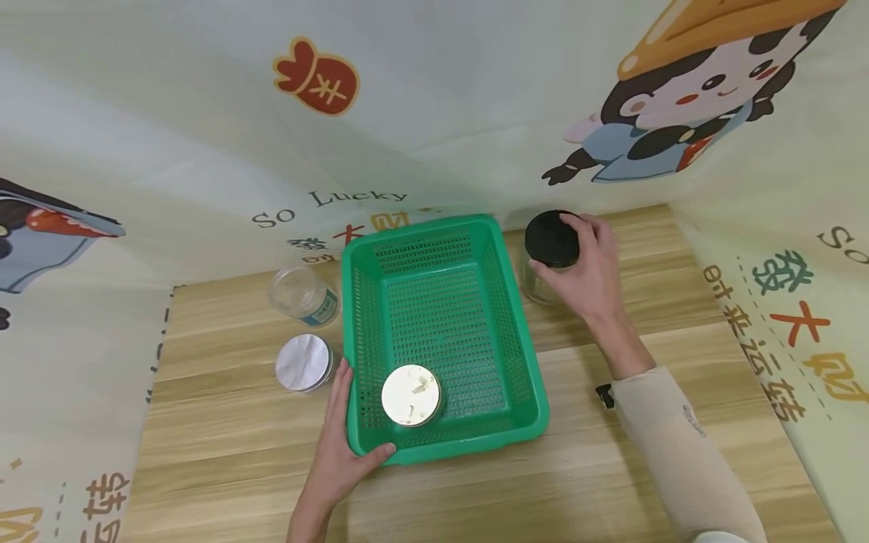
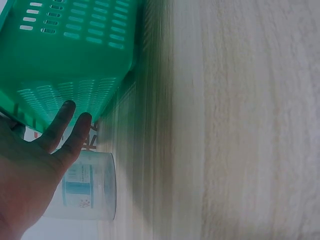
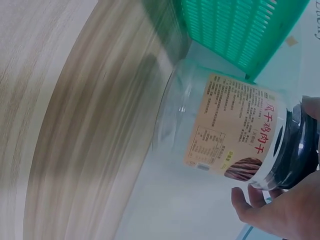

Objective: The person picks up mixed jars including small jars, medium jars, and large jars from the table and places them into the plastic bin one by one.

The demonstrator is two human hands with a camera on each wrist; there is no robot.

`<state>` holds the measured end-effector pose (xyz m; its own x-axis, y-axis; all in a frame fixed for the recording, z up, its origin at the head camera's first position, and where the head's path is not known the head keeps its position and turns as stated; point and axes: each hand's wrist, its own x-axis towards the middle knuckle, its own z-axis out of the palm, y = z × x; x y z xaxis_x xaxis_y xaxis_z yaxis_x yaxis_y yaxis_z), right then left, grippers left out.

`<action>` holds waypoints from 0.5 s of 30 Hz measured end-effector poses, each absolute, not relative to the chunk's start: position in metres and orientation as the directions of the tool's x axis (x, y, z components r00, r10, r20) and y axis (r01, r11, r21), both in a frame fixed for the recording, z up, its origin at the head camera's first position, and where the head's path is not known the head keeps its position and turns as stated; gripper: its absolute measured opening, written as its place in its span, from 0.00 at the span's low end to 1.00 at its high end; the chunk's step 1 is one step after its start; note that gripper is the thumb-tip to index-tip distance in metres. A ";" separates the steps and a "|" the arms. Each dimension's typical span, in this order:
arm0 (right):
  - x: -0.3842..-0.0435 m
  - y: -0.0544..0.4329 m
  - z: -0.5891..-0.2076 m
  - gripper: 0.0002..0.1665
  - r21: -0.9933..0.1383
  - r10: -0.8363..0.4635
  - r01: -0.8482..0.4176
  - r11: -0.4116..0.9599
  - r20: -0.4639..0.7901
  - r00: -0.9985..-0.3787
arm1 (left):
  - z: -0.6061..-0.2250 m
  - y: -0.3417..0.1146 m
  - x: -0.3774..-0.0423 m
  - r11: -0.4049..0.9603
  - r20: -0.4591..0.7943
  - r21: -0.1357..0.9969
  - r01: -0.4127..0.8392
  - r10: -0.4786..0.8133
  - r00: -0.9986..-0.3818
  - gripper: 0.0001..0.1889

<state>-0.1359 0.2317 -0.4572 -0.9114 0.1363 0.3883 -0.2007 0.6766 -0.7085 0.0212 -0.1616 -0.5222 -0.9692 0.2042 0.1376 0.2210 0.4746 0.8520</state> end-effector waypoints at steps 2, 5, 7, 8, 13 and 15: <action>-0.135 0.232 -0.457 0.41 -0.707 0.141 -0.206 0.677 0.399 -0.906 | -0.522 -0.162 0.021 0.471 0.139 0.854 0.222 0.205 -0.969 0.67; -0.136 0.234 -0.458 0.41 -0.700 0.141 -0.220 0.679 0.418 -0.897 | -0.523 -0.162 0.020 0.477 0.140 0.850 0.224 0.205 -0.969 0.67; -0.137 0.235 -0.458 0.42 -0.696 0.142 -0.227 0.681 0.429 -0.892 | -0.523 -0.162 0.020 0.484 0.131 0.848 0.215 0.202 -0.971 0.67; -0.137 0.235 -0.457 0.41 -0.695 0.144 -0.229 0.682 0.434 -0.889 | -0.523 -0.162 0.020 0.488 0.127 0.847 0.211 0.200 -0.971 0.67; -0.134 0.235 -0.453 0.41 -0.700 0.144 -0.240 0.673 0.442 -0.885 | -0.522 -0.161 0.020 0.479 0.121 0.854 0.204 0.199 -0.972 0.67; -0.132 0.235 -0.451 0.41 -0.700 0.146 -0.249 0.670 0.452 -0.880 | -0.523 -0.160 0.021 0.465 0.129 0.860 0.211 0.201 -0.971 0.67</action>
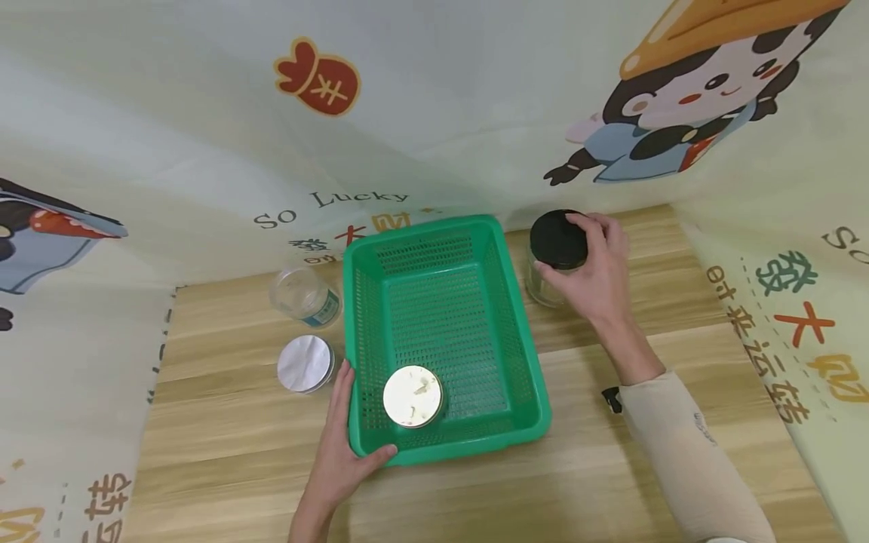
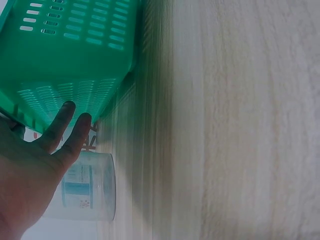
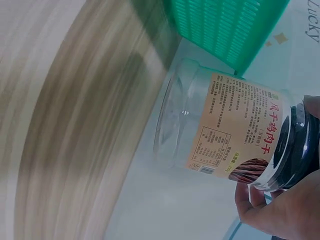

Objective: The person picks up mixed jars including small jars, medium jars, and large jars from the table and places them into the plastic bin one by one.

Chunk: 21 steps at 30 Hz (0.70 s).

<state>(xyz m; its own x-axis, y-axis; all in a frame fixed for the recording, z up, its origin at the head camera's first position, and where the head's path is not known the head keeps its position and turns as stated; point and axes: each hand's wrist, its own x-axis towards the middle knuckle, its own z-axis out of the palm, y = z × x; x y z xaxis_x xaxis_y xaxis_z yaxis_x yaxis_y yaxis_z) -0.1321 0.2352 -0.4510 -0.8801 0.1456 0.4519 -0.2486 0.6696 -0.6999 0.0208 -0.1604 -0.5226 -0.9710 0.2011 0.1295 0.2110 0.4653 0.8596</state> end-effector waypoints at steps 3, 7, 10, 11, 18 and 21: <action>-0.129 0.236 -0.447 0.40 -0.704 0.153 -0.254 0.664 0.460 -0.875 | -0.523 -0.159 0.022 0.451 0.132 0.868 0.211 0.200 -0.971 0.68; -0.126 0.235 -0.441 0.40 -0.703 0.152 -0.259 0.662 0.464 -0.873 | -0.523 -0.158 0.022 0.465 0.125 0.862 0.203 0.193 -0.973 0.67; -0.124 0.233 -0.436 0.40 -0.706 0.154 -0.261 0.658 0.466 -0.872 | -0.523 -0.159 0.022 0.474 0.120 0.858 0.200 0.193 -0.974 0.66; -0.123 0.232 -0.435 0.40 -0.706 0.153 -0.263 0.658 0.467 -0.871 | -0.523 -0.159 0.022 0.474 0.118 0.858 0.198 0.193 -0.974 0.66; -0.118 0.229 -0.430 0.40 -0.692 0.139 -0.292 0.660 0.495 -0.858 | -0.522 -0.159 0.022 0.468 0.117 0.862 0.195 0.190 -0.975 0.66; -0.117 0.229 -0.427 0.40 -0.692 0.137 -0.301 0.656 0.501 -0.854 | -0.523 -0.159 0.022 0.474 0.123 0.857 0.202 0.193 -0.974 0.66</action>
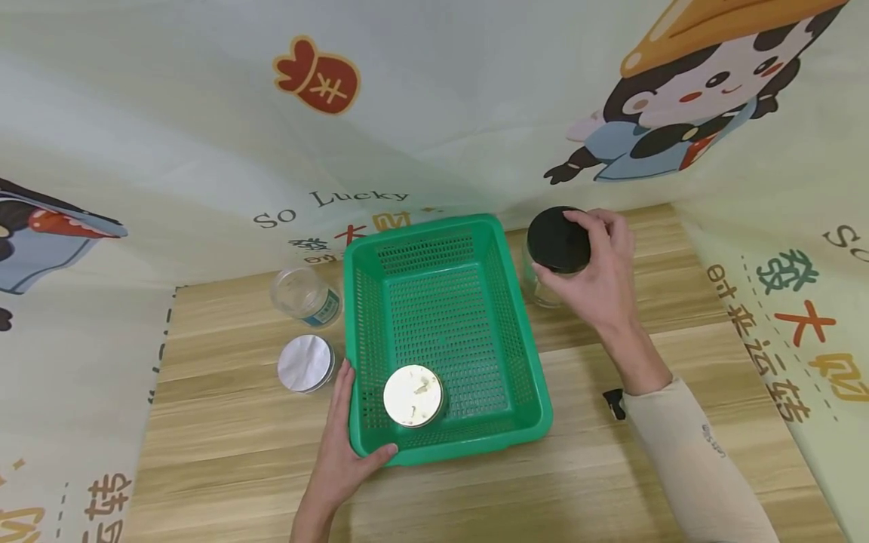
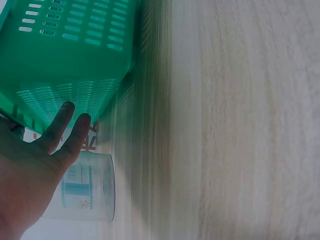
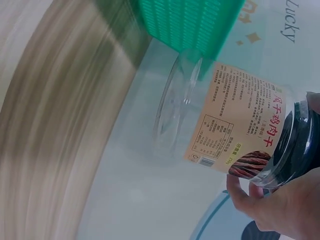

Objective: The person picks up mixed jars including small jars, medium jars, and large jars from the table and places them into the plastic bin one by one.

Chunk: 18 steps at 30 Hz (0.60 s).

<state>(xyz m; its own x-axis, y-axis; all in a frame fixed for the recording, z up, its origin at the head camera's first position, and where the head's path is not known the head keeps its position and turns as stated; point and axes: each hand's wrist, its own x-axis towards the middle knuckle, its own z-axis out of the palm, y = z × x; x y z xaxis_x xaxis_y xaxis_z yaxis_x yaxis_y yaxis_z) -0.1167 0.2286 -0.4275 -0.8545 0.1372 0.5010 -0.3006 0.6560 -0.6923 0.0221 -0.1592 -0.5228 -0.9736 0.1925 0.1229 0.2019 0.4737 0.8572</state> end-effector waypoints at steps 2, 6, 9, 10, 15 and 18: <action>-0.115 0.228 -0.425 0.41 -0.694 0.139 -0.302 0.653 0.502 -0.853 | -0.523 -0.159 0.022 0.476 0.126 0.855 0.206 0.195 -0.973 0.66; -0.112 0.228 -0.419 0.41 -0.696 0.141 -0.309 0.648 0.508 -0.849 | -0.523 -0.159 0.021 0.470 0.127 0.859 0.203 0.189 -0.974 0.67; -0.109 0.229 -0.415 0.41 -0.693 0.141 -0.312 0.651 0.513 -0.847 | -0.524 -0.159 0.020 0.457 0.128 0.866 0.201 0.186 -0.974 0.67; -0.108 0.229 -0.414 0.41 -0.691 0.139 -0.311 0.653 0.513 -0.847 | -0.524 -0.159 0.020 0.456 0.127 0.867 0.200 0.187 -0.974 0.67; -0.106 0.228 -0.410 0.42 -0.675 0.127 -0.319 0.665 0.523 -0.843 | -0.523 -0.159 0.021 0.463 0.116 0.866 0.190 0.182 -0.976 0.67; -0.104 0.227 -0.407 0.42 -0.678 0.130 -0.316 0.663 0.521 -0.844 | -0.522 -0.158 0.022 0.464 0.116 0.866 0.188 0.179 -0.977 0.66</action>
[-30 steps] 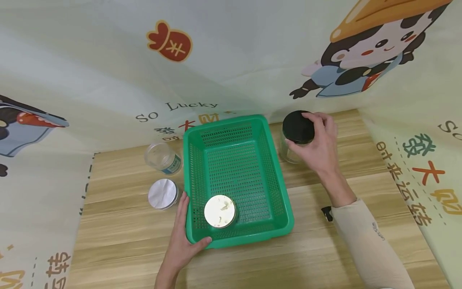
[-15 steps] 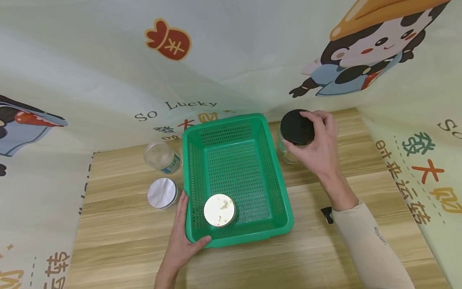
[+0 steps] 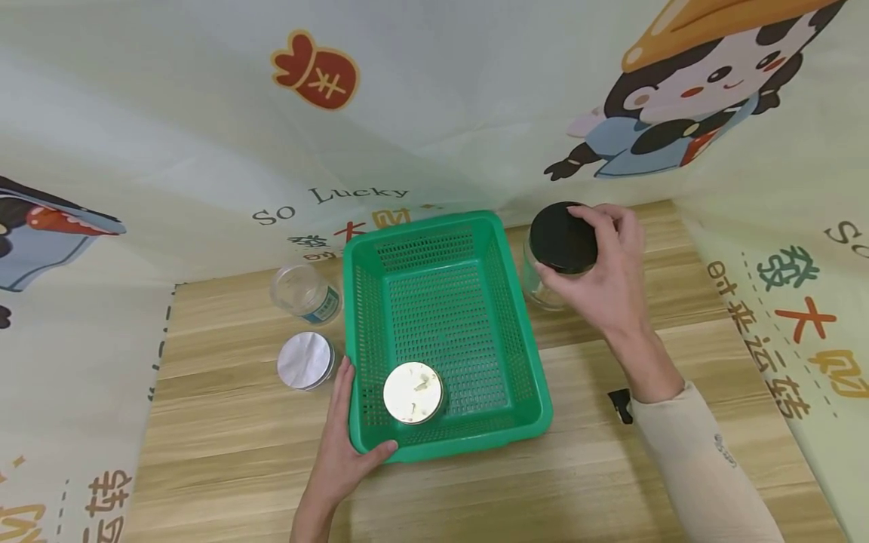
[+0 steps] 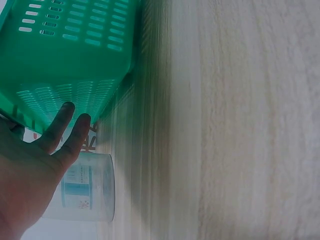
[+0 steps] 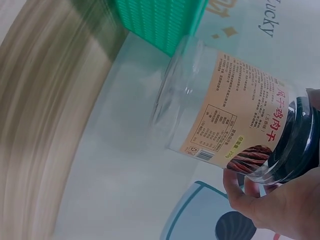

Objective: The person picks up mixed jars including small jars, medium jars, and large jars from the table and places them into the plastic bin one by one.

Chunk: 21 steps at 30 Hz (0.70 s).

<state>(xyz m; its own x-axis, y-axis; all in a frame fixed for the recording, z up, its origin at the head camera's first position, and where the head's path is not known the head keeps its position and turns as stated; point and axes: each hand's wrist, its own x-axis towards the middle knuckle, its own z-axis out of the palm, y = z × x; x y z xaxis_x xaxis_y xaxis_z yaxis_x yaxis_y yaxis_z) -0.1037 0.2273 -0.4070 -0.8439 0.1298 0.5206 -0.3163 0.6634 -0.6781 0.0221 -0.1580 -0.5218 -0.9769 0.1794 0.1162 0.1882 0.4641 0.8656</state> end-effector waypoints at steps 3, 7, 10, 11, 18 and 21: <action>-0.102 0.227 -0.404 0.43 -0.686 0.138 -0.310 0.658 0.515 -0.846 | -0.521 -0.158 0.022 0.464 0.121 0.864 0.195 0.184 -0.975 0.66; -0.101 0.226 -0.401 0.43 -0.700 0.143 -0.310 0.644 0.507 -0.850 | -0.521 -0.159 0.022 0.471 0.120 0.860 0.194 0.184 -0.976 0.66; -0.100 0.225 -0.400 0.44 -0.703 0.140 -0.311 0.639 0.504 -0.852 | -0.521 -0.161 0.023 0.484 0.111 0.855 0.188 0.183 -0.977 0.66; -0.099 0.225 -0.399 0.44 -0.701 0.136 -0.313 0.641 0.505 -0.852 | -0.521 -0.161 0.023 0.488 0.108 0.853 0.187 0.185 -0.977 0.66; -0.094 0.223 -0.394 0.46 -0.683 0.087 -0.345 0.643 0.514 -0.853 | -0.521 -0.160 0.023 0.483 0.123 0.852 0.201 0.190 -0.974 0.66; -0.092 0.223 -0.392 0.46 -0.675 0.069 -0.358 0.645 0.518 -0.853 | -0.522 -0.158 0.023 0.477 0.122 0.856 0.199 0.187 -0.975 0.66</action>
